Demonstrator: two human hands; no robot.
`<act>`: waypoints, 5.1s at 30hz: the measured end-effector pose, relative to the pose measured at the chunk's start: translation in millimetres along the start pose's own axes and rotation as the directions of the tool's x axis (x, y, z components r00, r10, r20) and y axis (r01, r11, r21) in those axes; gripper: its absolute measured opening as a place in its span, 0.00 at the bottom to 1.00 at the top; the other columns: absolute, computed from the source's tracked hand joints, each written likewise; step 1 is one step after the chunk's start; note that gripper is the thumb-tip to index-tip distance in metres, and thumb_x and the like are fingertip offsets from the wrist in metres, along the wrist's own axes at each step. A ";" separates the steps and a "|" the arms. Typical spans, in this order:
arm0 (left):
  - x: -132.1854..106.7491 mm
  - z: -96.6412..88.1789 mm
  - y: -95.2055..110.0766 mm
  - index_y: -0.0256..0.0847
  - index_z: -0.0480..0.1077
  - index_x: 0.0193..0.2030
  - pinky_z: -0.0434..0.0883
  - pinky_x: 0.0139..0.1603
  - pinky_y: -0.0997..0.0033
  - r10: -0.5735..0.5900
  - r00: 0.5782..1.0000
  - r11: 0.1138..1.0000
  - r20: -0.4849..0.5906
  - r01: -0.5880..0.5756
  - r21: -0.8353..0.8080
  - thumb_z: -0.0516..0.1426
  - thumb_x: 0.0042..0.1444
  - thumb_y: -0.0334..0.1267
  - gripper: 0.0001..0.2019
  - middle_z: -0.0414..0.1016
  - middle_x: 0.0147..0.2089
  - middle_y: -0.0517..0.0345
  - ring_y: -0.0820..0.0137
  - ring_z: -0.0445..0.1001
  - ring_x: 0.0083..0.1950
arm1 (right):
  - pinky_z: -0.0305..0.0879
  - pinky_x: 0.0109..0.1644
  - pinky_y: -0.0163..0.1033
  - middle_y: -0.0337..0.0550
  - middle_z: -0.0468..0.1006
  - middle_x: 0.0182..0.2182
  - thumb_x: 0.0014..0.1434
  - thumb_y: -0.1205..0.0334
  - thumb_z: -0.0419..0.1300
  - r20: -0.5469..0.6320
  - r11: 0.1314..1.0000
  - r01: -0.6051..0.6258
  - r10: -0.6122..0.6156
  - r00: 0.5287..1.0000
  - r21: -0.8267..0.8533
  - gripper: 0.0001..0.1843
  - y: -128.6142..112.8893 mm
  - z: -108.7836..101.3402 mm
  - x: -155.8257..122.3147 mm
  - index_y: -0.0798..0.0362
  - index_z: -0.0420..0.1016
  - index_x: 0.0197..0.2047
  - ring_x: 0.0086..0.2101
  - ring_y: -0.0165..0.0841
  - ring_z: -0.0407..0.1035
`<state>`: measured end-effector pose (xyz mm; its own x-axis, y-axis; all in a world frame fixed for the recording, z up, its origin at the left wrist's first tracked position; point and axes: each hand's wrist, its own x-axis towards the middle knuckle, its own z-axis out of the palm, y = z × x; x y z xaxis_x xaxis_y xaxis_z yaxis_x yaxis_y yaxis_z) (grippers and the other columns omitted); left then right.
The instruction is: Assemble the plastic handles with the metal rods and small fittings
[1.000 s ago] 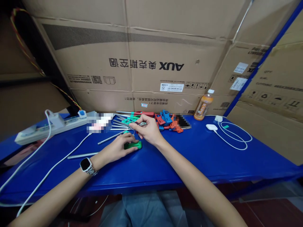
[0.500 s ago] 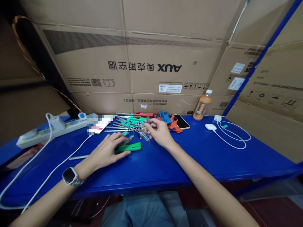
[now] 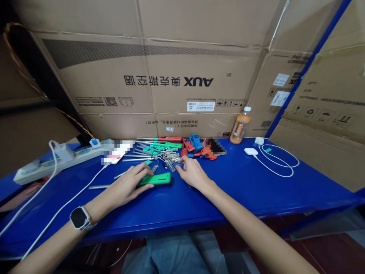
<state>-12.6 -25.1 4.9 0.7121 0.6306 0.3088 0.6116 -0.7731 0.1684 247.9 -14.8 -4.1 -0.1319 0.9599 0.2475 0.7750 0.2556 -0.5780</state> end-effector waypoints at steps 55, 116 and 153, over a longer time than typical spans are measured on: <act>154.8 32.7 -23.1 0.41 0.73 0.46 0.68 0.53 0.59 -0.007 1.000 0.992 0.004 0.006 0.128 0.54 0.62 0.33 0.08 0.76 0.49 0.50 0.58 0.73 0.53 | 0.56 0.47 0.45 0.49 0.73 0.45 0.61 0.53 0.58 -0.253 0.917 -0.059 -0.047 0.966 -0.395 0.12 42.0 -28.7 50.5 0.50 0.69 0.44 0.47 0.45 0.65; 40.4 -4.7 -66.4 0.41 0.74 0.31 0.68 0.35 0.68 -0.368 0.930 0.916 0.027 0.357 0.183 0.61 0.53 0.33 0.01 0.77 0.35 0.53 0.61 0.75 0.38 | 0.47 0.29 0.36 0.36 0.77 0.25 0.57 0.56 0.59 0.069 0.958 0.095 -0.079 0.994 -0.272 0.08 -35.9 19.8 40.7 0.49 0.71 0.28 0.29 0.33 0.69; 41.0 -27.5 -28.4 0.47 0.64 0.65 0.63 0.30 0.70 -0.107 0.923 0.936 -0.369 0.219 0.277 0.47 0.70 0.37 0.18 0.78 0.49 0.53 0.64 0.77 0.38 | 0.68 0.40 0.40 0.42 0.79 0.29 0.62 0.55 0.56 -0.100 0.779 0.174 -0.143 0.985 0.603 0.11 -49.0 48.0 49.5 0.52 0.70 0.31 0.32 0.35 0.73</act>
<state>-10.2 20.8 38.5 0.4647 0.6397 0.6123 0.8236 -0.5661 -0.0337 173.7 25.8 -0.9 -0.1787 0.8972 0.4038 0.2083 0.4356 -0.8757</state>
